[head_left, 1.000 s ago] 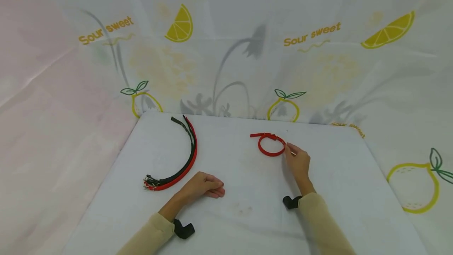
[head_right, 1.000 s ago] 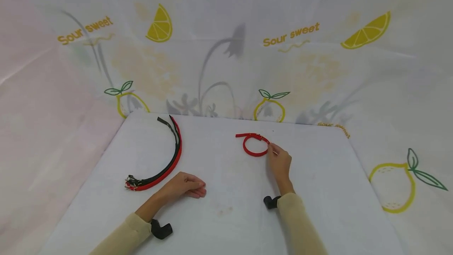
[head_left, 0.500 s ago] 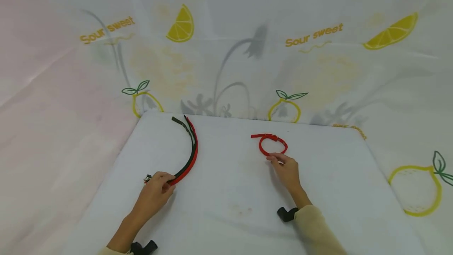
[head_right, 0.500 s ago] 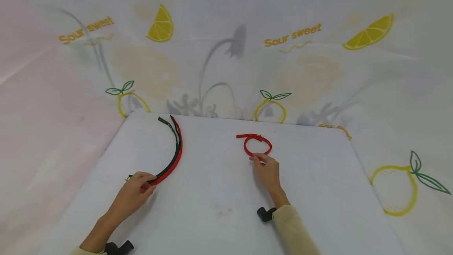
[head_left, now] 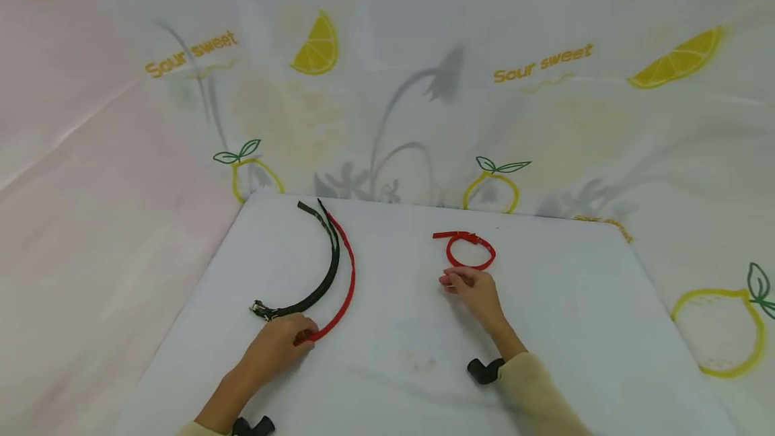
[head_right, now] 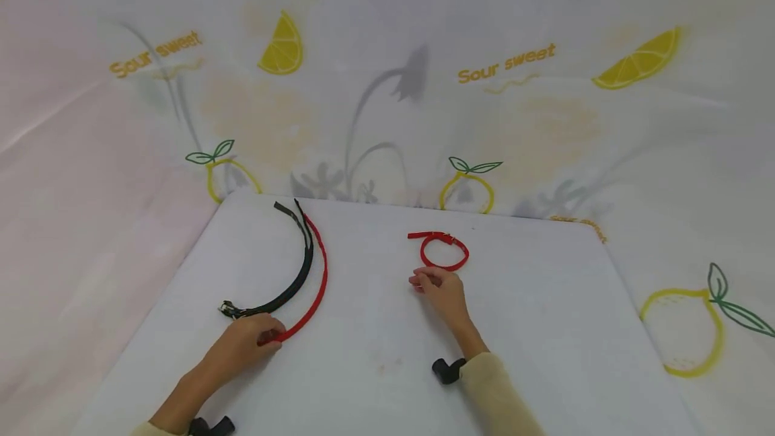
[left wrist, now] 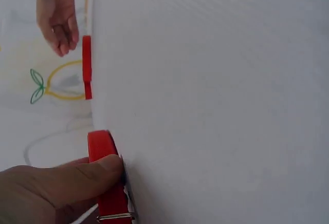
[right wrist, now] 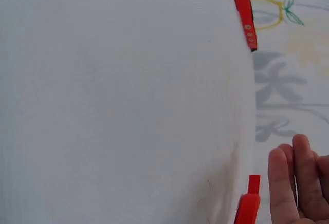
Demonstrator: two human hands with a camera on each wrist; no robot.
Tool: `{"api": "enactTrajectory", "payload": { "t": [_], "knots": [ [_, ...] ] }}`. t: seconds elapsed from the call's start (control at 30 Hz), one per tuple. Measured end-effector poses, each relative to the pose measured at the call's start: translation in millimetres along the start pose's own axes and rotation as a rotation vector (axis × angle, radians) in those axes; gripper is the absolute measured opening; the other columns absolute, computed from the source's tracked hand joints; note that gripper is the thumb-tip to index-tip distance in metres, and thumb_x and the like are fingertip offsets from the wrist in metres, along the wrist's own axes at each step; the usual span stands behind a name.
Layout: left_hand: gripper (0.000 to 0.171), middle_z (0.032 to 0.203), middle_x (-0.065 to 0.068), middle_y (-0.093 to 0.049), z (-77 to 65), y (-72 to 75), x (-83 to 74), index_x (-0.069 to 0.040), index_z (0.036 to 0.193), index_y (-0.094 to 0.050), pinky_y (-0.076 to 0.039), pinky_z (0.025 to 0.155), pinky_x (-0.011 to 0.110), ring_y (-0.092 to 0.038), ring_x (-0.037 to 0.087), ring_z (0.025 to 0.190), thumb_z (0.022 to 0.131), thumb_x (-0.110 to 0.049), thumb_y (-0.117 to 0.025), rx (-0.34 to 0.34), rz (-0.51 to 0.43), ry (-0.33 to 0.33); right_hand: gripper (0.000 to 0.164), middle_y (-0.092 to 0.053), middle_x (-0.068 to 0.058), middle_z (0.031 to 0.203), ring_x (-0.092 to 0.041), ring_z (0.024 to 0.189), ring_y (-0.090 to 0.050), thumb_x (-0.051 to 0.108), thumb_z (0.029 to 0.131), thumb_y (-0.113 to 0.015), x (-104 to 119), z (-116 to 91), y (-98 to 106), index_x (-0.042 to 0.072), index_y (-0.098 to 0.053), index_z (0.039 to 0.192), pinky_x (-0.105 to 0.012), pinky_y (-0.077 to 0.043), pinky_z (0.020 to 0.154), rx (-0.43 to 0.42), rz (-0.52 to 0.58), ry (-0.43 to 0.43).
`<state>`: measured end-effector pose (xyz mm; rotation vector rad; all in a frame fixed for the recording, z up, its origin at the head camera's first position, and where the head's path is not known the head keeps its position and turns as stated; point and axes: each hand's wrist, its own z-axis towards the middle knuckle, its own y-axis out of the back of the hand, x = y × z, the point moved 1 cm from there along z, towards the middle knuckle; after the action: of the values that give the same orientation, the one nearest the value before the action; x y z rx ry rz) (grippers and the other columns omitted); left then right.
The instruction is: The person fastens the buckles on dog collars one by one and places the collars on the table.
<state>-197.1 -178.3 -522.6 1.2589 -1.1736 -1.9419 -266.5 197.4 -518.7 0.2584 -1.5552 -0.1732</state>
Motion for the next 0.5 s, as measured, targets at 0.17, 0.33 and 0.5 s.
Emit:
{"api": "enactTrajectory", "payload": {
  "t": [0.17,0.33,0.5],
  "knots": [
    [0.021,0.081,-0.016,-0.058,14.0,-12.9,-20.5,-0.021,0.082,-0.067,-0.043,0.074,0.026,-0.051,0.002,0.078,0.066,-0.010,-0.075,-0.053,0.018,-0.433,0.035,-0.063,-0.016,0.095,-0.027,0.084,-0.062,0.025,0.086,-0.056,4,-4,-14,-0.003,-0.057,0.108,-0.034,-0.050,0.072,0.234,0.123,-0.146],
    [0.014,0.085,-0.013,-0.055,29.1,-25.6,-42.9,-0.024,0.078,-0.068,-0.030,0.093,0.050,-0.047,0.009,0.095,0.071,-0.013,-0.072,-0.022,-0.059,-0.668,0.035,-0.065,-0.013,0.087,-0.024,0.077,-0.064,0.031,0.085,-0.056,4,-7,-16,0.001,-0.060,0.104,-0.030,-0.050,0.072,0.284,0.032,-0.259],
    [0.015,0.110,0.002,-0.052,40.3,-33.4,-52.7,-0.024,0.076,-0.070,-0.027,0.097,0.046,-0.038,0.021,0.113,0.069,-0.011,-0.074,-0.010,-0.061,-0.598,0.034,-0.064,-0.014,0.088,-0.025,0.076,-0.063,0.025,0.086,-0.055,4,-13,-4,-0.001,-0.057,0.107,-0.033,-0.051,0.068,0.210,0.055,-0.243]
  ]
}}
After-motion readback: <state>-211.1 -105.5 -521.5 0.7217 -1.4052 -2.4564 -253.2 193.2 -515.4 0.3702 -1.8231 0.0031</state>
